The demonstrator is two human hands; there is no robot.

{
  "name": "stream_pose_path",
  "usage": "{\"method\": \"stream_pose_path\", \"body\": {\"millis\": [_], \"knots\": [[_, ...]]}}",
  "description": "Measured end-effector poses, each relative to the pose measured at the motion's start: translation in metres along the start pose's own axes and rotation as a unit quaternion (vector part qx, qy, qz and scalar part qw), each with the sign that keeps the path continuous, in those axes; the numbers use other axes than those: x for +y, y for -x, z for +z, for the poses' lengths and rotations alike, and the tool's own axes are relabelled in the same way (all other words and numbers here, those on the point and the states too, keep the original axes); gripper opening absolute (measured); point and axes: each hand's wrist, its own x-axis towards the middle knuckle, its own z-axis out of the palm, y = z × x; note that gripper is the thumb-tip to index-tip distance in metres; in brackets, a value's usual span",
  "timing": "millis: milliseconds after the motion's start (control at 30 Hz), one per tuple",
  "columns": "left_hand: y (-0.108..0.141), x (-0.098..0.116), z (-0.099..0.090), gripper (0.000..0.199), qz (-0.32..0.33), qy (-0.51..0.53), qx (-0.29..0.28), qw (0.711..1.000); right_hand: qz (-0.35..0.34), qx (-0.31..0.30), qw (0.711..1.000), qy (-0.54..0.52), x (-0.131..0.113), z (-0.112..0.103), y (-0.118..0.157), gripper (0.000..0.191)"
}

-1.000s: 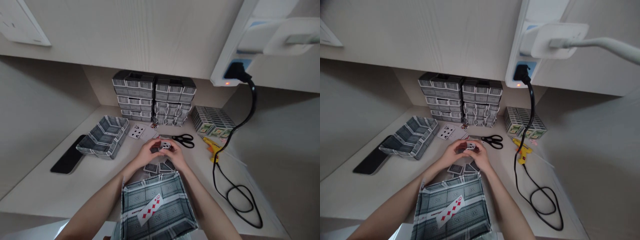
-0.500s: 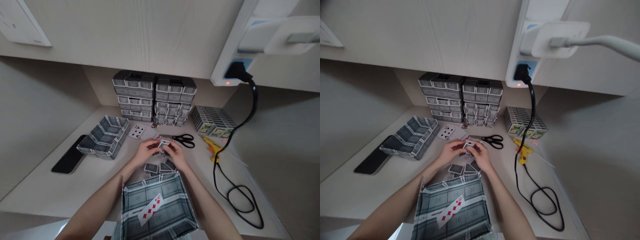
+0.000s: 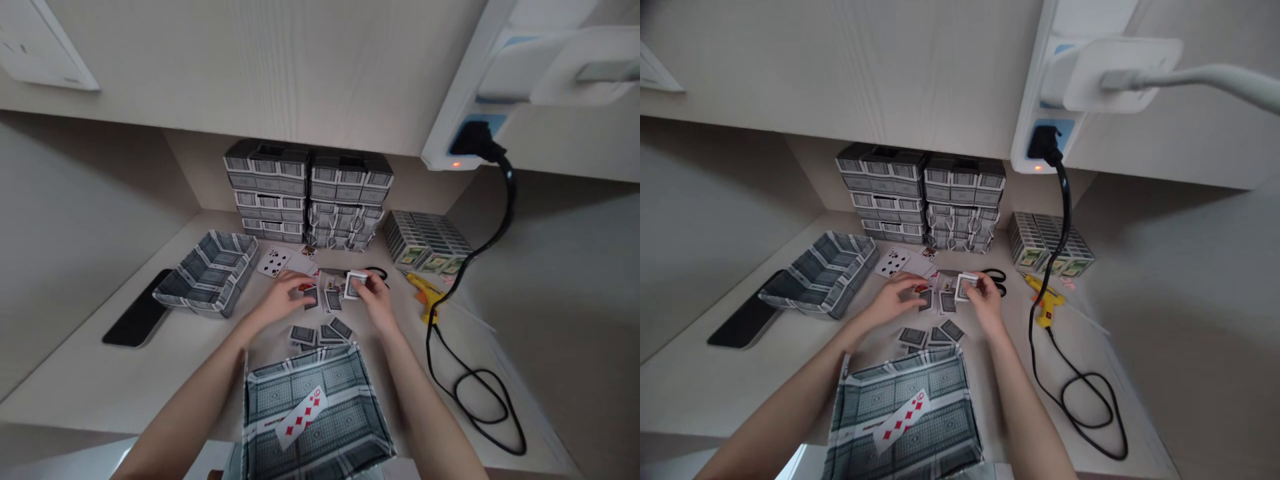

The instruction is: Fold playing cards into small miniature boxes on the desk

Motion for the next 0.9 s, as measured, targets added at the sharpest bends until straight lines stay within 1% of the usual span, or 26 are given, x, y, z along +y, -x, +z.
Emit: {"method": "stream_pose_path", "body": {"millis": [67,100,133,200,300,400,467,533,600,633,667,733,833,900], "knots": [[0.002,0.003,0.004,0.047,0.036,-0.05,-0.05,0.997,-0.003,-0.022,0.999,0.024,0.0,-0.003,-0.001,0.029],[0.003,0.005,0.006,0.049,0.045,-0.062,-0.064,0.995,-0.008,-0.036,0.998,0.043,0.001,-0.004,-0.001,0.031],[0.003,0.006,0.007,0.05,0.049,-0.067,-0.072,0.994,-0.016,-0.049,0.996,0.067,0.002,-0.004,0.0,0.031],[0.003,0.007,0.01,0.048,0.052,-0.069,-0.075,0.993,-0.039,-0.075,0.987,0.133,0.007,-0.003,0.001,0.025],[0.003,0.005,0.012,0.043,0.057,-0.078,-0.08,0.992,-0.09,-0.122,0.959,0.24,0.013,0.002,0.006,0.016],[0.003,0.003,0.014,0.041,0.064,-0.089,-0.086,0.99,-0.144,-0.153,0.925,0.316,0.013,0.009,0.012,0.02],[0.003,0.002,0.015,0.043,0.063,-0.085,-0.079,0.991,-0.174,-0.167,0.913,0.33,0.009,0.013,0.015,0.029],[0.004,0.002,0.016,0.047,0.059,-0.075,-0.064,0.993,-0.195,-0.202,0.899,0.336,0.005,0.015,0.016,0.05],[0.004,0.003,0.016,0.052,0.05,-0.063,-0.045,0.996,-0.199,-0.235,0.888,0.343,0.003,0.016,0.017,0.07],[0.004,0.003,0.016,0.054,0.044,-0.057,-0.034,0.997,-0.195,-0.239,0.886,0.346,0.004,0.016,0.016,0.075],[0.004,0.004,0.015,0.056,0.037,-0.051,-0.024,0.998,-0.189,-0.232,0.889,0.346,0.005,0.015,0.016,0.075],[0.003,0.004,0.014,0.056,0.021,-0.035,-0.005,0.999,-0.178,-0.198,0.903,0.338,0.008,0.013,0.013,0.071],[0.003,0.005,0.012,0.051,0.001,0.015,0.029,0.999,-0.146,-0.13,0.933,0.301,0.011,0.007,0.009,0.063],[0.002,0.006,0.011,0.047,-0.009,0.053,0.044,0.998,-0.108,-0.087,0.959,0.249,0.011,0.003,0.006,0.057]]}}
